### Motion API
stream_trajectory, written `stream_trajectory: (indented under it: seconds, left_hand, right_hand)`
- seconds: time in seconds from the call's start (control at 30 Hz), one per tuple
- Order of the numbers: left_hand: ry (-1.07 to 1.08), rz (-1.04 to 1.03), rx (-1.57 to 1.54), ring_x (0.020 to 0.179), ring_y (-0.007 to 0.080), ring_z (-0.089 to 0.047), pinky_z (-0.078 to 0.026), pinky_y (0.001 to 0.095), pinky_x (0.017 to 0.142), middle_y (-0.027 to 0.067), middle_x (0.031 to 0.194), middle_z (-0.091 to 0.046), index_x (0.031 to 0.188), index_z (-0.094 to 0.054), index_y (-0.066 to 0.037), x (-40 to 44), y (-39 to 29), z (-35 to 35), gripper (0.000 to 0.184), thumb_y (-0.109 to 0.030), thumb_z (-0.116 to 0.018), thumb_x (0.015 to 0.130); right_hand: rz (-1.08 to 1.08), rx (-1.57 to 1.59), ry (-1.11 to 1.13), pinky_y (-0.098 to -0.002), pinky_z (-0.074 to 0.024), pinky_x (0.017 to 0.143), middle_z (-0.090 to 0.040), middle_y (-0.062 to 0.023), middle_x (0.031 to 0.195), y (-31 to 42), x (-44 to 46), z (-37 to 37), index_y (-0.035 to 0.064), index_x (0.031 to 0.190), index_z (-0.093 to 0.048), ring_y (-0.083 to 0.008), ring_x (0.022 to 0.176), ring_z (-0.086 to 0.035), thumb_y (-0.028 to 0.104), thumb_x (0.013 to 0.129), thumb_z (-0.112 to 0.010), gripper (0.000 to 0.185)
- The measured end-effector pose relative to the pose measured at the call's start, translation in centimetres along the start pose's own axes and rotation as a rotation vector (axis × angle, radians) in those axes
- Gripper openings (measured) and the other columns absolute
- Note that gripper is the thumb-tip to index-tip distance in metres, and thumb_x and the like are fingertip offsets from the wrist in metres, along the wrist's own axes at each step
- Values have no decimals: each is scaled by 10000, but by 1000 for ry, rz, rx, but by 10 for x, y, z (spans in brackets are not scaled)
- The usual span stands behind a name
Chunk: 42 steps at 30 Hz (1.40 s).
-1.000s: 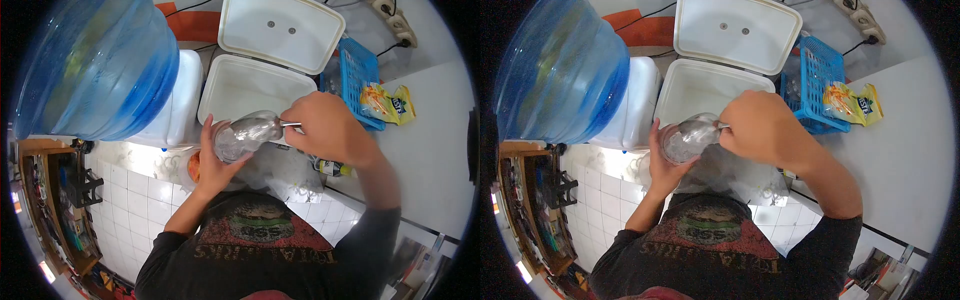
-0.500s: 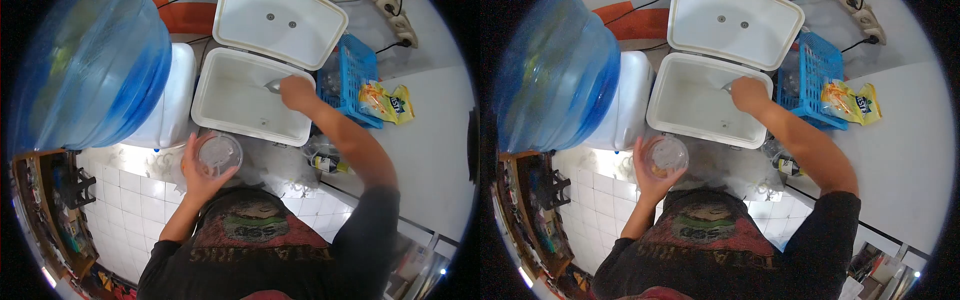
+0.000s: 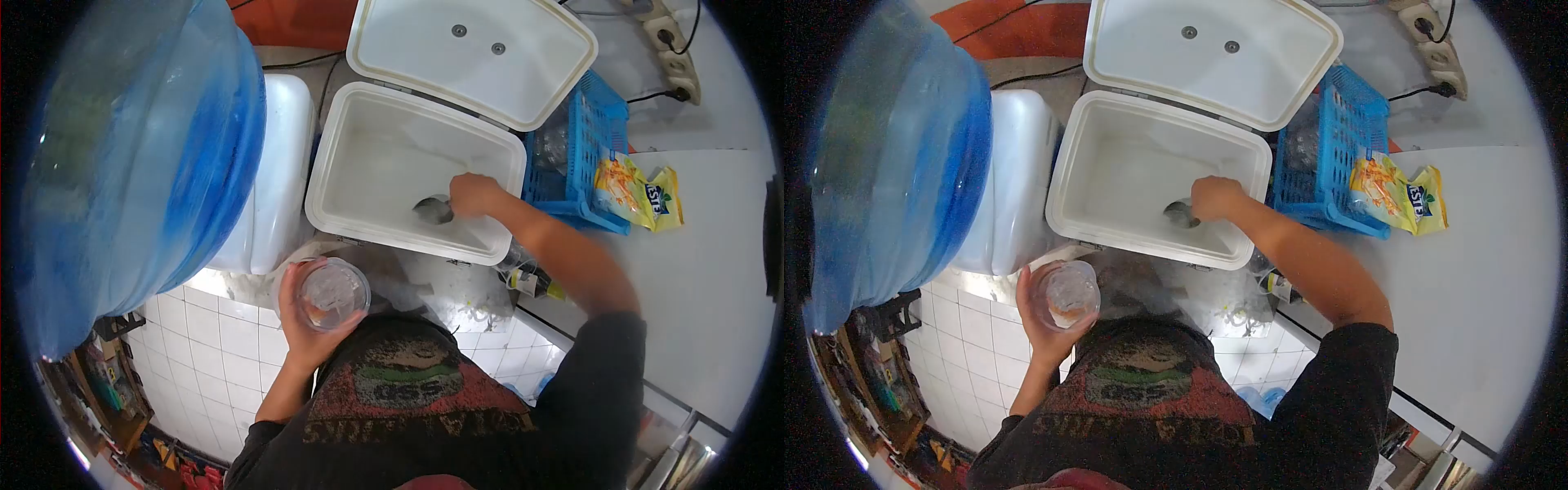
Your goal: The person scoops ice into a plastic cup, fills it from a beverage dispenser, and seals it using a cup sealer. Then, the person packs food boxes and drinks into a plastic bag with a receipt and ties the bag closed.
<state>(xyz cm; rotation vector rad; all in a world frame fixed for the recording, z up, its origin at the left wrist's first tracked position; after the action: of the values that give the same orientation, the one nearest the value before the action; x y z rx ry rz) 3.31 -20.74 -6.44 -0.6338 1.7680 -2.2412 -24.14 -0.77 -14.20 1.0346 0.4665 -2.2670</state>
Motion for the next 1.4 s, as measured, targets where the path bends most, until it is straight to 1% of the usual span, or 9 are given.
stream_trajectory:
  seconds: [0.1, 0.27, 0.4, 0.5, 0.57, 0.7, 0.77, 0.87, 1.4]
  left_hand:
    - [8, 14, -12, 1183, 320, -536, -452, 442, 966, 207, 1295, -508, 1472, -200, -56, 2, 4, 0, 1119, -96, -898, 599]
    - [54, 7, -13, 1184, 332, -540, -459, 447, 964, 218, 1304, -504, 1474, -191, -61, 5, 5, 0, 1131, -107, -904, 597]
    - [63, -61, -3, 1184, 350, -542, -458, 462, 970, 225, 1310, -502, 1477, -172, -90, 2, 3, -3, 1147, -96, -905, 596]
    - [61, -47, -21, 1183, 355, -543, -456, 473, 972, 229, 1311, -499, 1474, -175, -108, 1, 3, -3, 1143, -87, -905, 595]
    - [55, -36, -21, 1183, 355, -542, -456, 475, 972, 231, 1311, -498, 1471, -181, -114, 0, 5, 0, 1136, -83, -904, 595]
    - [95, -6, 0, 1217, 348, -510, -416, 490, 1024, 202, 1325, -463, 1503, -90, -121, -1, 7, 0, 1235, -95, -909, 580]
    - [102, -17, 10, 1216, 348, -511, -418, 487, 1022, 203, 1322, -463, 1503, -90, -117, -2, 5, 1, 1233, -98, -909, 582]
    - [66, -2, 37, 1212, 347, -513, -416, 486, 1022, 205, 1326, -460, 1502, -91, -109, -10, 5, 6, 1232, -108, -911, 582]
    - [79, 5, 14, 1190, 316, -527, -432, 452, 1002, 199, 1309, -488, 1482, -160, -96, -15, -10, -6, 1175, -99, -913, 581]
  right_hand:
    - [86, 202, 29, -461, -520, 776, -693, -198, 940, -2, 14, -18, -7, 921, -709, -405, 860, -649, 136, 800, -582, 226]
    - [37, 309, -544, -463, -503, 826, -660, -210, 1057, -4, -4, 20, -4, 1045, -624, -401, 953, -624, 95, 849, -541, 235]
    - [-143, 339, -463, -442, -527, 802, -656, -234, 1006, -5, 18, -4, -16, 1053, -591, -401, 911, -641, 58, 853, -513, 227]
    - [-62, 267, -118, -420, -547, 769, -651, -258, 965, 6, 41, -33, -39, 1014, -586, -396, 863, -657, 67, 879, -479, 203]
    - [-98, 733, 248, -410, -556, 726, -650, -272, 958, 16, 50, -58, -46, 1062, -585, -398, 819, -663, 96, 899, -473, 244]
    - [-107, 833, 210, -415, -538, 778, -652, -272, 998, 42, 73, -69, -52, 1106, -591, -400, 877, -651, 135, 915, -495, 284]
    - [104, 401, 64, -430, -508, 837, -659, -244, 1007, 57, 94, -81, -22, 1124, -616, -397, 947, -630, 155, 925, -504, 289]
    - [245, 456, 56, -449, -478, 876, -659, -222, 1037, 80, 86, -80, 5, 1098, -642, -390, 998, -612, 174, 928, -511, 274]
    - [461, 332, -154, -469, -484, 784, -644, -287, 897, 103, 1, 29, -60, 830, -687, -438, 855, -620, 241, 898, -549, 338]
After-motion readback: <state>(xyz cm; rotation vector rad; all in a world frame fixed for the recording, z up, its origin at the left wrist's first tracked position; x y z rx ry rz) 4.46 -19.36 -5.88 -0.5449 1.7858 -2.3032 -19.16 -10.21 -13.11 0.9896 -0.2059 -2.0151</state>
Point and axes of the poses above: each hand's wrist, its own x-axis towards the middle knuckle, its own z-axis out of the back of the hand, y = z × x, the point moved 6 cm from there along x, towards the middle knuckle
